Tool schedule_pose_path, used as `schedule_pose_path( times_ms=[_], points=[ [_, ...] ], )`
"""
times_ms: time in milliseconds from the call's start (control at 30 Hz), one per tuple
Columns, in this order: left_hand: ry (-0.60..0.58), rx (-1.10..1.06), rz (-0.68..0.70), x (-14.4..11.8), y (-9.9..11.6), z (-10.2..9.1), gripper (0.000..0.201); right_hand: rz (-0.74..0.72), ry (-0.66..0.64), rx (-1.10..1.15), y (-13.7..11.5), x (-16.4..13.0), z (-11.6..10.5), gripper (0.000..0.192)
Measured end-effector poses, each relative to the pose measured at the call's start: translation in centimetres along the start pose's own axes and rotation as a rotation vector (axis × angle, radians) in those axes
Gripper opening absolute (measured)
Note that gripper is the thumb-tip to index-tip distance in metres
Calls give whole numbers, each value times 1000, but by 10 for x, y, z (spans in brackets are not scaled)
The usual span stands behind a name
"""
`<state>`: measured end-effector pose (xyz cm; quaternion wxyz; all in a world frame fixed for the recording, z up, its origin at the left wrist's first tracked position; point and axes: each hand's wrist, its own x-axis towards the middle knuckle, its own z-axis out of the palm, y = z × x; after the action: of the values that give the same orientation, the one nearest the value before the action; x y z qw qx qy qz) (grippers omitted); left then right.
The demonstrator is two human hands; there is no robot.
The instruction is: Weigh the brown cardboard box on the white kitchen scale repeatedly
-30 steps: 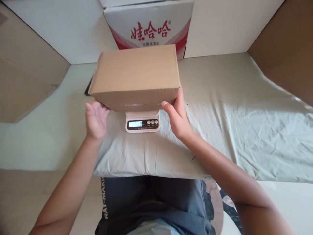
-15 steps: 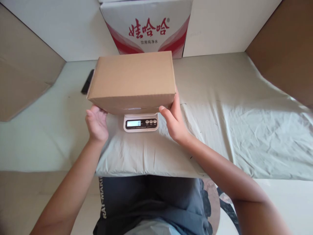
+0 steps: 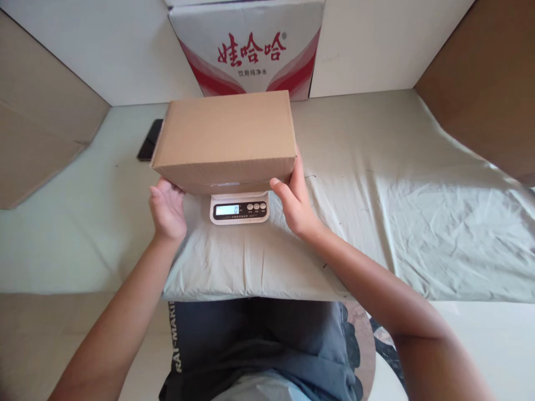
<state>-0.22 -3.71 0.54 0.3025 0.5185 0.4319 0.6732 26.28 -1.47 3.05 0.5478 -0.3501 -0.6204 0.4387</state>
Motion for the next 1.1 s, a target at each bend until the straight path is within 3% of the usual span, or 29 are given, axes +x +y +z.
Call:
schedule_pose_path(
  times_ms=[633, 867, 1000, 1100],
  points=[
    [8, 18, -26, 1, 1, 1, 72, 12, 28, 21, 9, 9, -5, 77],
    [41, -44, -15, 20, -14, -27, 68, 41, 195, -32, 13, 17, -25, 79],
    [99, -95, -139, 29, -17, -39, 76, 90, 268, 42, 32, 25, -40, 77],
    [56, -179, -224, 40, -5, -31, 88, 131, 280, 39, 55, 33, -52, 82]
  ],
)
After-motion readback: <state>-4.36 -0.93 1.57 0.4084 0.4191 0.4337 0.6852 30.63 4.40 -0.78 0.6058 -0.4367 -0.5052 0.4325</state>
